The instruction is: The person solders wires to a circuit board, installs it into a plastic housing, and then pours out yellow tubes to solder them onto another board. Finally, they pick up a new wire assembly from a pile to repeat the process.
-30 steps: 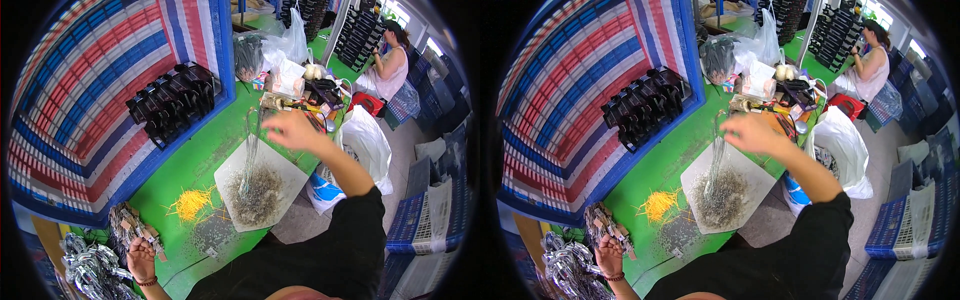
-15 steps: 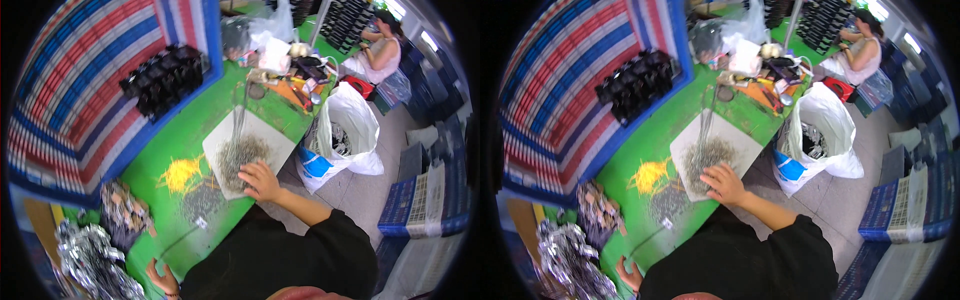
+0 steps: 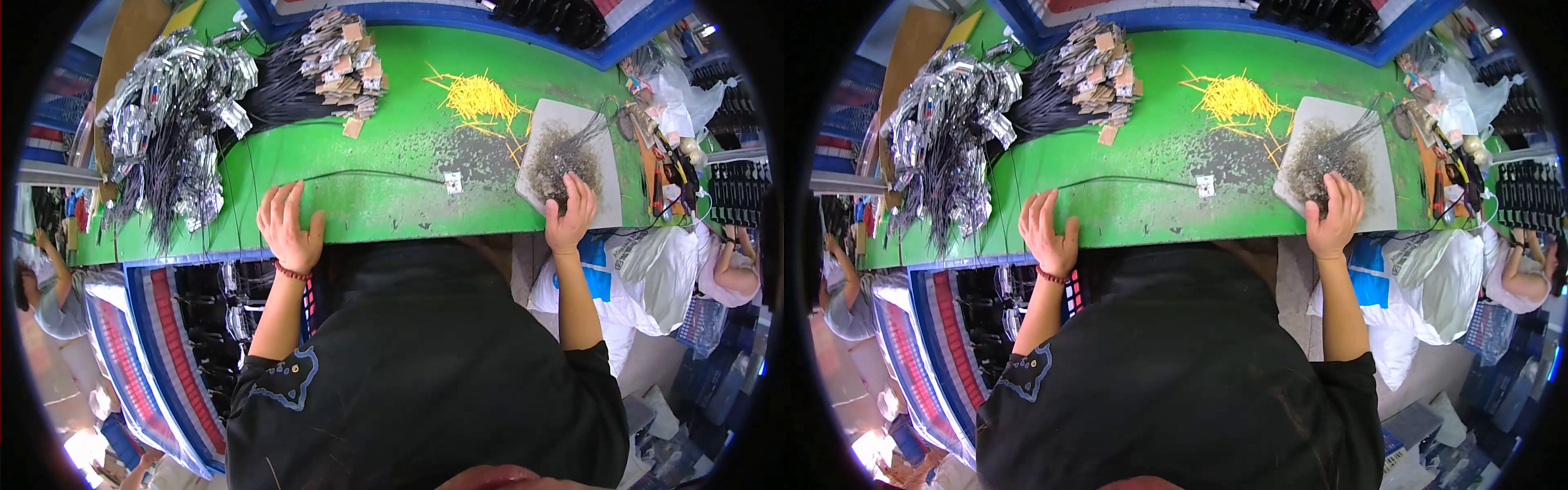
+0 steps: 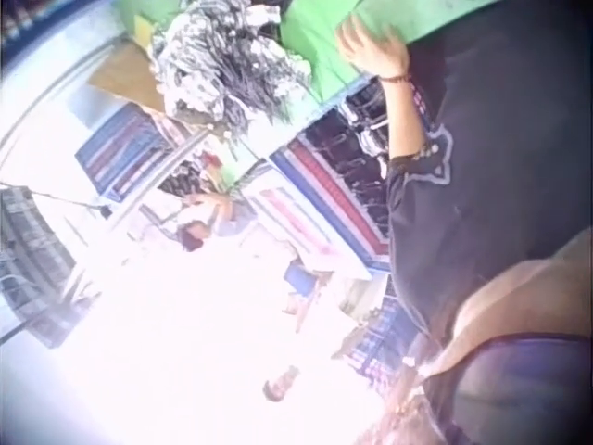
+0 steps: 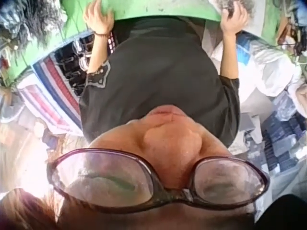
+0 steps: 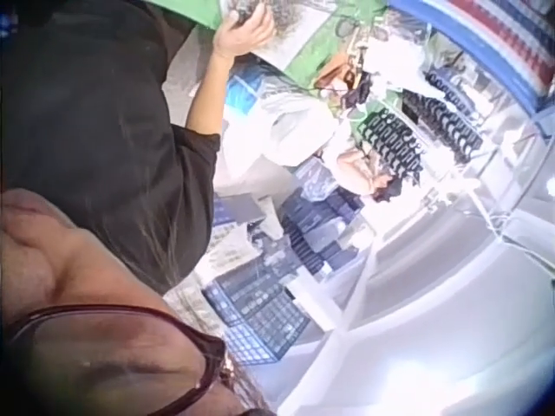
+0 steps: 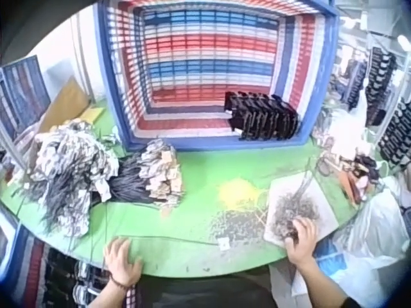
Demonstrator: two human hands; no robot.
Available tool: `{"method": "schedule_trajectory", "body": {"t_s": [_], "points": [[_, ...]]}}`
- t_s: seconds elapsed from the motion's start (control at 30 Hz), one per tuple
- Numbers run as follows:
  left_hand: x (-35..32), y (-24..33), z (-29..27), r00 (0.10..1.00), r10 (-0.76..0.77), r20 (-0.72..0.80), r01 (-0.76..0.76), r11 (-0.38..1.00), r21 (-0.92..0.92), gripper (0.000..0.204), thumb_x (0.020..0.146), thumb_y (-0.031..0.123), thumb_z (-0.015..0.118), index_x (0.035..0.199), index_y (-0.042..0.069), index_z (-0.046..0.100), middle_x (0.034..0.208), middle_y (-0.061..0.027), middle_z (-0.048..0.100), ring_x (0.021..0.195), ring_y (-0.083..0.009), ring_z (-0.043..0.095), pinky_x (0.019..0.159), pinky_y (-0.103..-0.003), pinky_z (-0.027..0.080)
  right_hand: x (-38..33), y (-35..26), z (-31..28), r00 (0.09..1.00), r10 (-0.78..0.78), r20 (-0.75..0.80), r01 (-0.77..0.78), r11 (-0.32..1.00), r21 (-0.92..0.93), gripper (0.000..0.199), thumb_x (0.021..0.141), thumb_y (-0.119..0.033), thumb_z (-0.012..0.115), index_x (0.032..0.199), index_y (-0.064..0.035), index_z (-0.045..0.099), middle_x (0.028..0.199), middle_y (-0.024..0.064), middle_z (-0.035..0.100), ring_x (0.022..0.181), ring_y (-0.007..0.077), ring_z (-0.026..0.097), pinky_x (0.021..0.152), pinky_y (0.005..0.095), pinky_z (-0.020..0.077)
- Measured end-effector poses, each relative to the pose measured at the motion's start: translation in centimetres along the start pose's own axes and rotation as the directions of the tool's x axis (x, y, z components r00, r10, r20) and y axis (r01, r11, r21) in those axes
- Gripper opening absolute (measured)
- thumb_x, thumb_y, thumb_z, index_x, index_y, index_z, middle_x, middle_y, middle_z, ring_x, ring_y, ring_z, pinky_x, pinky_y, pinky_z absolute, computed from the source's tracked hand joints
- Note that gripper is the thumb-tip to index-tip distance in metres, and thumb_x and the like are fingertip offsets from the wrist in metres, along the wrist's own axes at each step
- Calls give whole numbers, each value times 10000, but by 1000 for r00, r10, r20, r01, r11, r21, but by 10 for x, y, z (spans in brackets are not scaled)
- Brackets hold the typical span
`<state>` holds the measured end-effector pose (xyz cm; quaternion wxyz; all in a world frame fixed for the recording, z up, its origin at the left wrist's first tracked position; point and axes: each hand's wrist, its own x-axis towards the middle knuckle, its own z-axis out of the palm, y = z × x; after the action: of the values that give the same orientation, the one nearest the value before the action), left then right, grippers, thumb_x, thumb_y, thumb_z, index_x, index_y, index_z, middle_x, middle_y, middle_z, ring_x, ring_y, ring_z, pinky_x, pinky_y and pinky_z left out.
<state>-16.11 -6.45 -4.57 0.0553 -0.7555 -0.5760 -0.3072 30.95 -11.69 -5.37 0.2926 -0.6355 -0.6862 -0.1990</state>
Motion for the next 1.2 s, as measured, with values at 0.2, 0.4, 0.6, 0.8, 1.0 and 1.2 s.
{"method": "schedule_trajectory", "body": {"t_s": [0.2,0.4,0.6,0.8,1.0,1.2], "points": [[0,0,-5,997,-32,70,28,998,52,568,756,259,703,1288,131,550,1300,-77,518,1285,-345,404,1068,-491,291,-1,-7,-2,1000,-11,0,11,1000,-14,485,896,-395,561,1252,-65,567,1260,123,585,1157,319,529,1037,473,330],[1,3,-6,996,-31,86,26,998,55,563,743,232,712,1276,132,561,1302,-78,522,1293,-356,399,1070,-489,295,-2,-6,-5,1000,-2,4,2,1000,-24,493,888,-412,565,1244,-70,574,1254,116,590,1153,318,531,1031,475,335],[-1,2,-5,997,-33,68,29,998,58,559,721,256,732,1246,138,583,1289,-85,515,1282,-350,406,1056,-503,307,-2,-7,-6,1000,14,16,-14,1000,-21,494,876,-400,572,1245,-73,579,1263,109,591,1160,322,525,1040,480,330],[-1,3,-6,998,-45,50,43,998,39,559,693,234,744,1226,153,598,1276,-71,530,1263,-336,428,1036,-486,331,-2,-8,-5,1000,12,-6,-12,1000,-17,477,878,-372,574,1235,-56,583,1261,120,594,1165,333,517,1044,477,328],[-2,2,-6,999,-33,3,33,999,11,499,700,195,729,1184,131,625,1252,-69,560,1236,-343,460,1023,-476,350,1,-8,-3,999,-31,-7,31,999,23,453,873,-314,593,1230,-36,581,1258,127,593,1149,339,524,1034,479,343],[-1,-1,-5,999,-35,7,35,999,27,472,708,219,735,1164,155,632,1224,-56,571,1224,-326,473,1000,-462,370,0,-7,-2,1000,-2,-24,3,1000,22,438,870,-304,599,1214,-33,592,1240,122,605,1134,338,534,1027,480,347]]}}
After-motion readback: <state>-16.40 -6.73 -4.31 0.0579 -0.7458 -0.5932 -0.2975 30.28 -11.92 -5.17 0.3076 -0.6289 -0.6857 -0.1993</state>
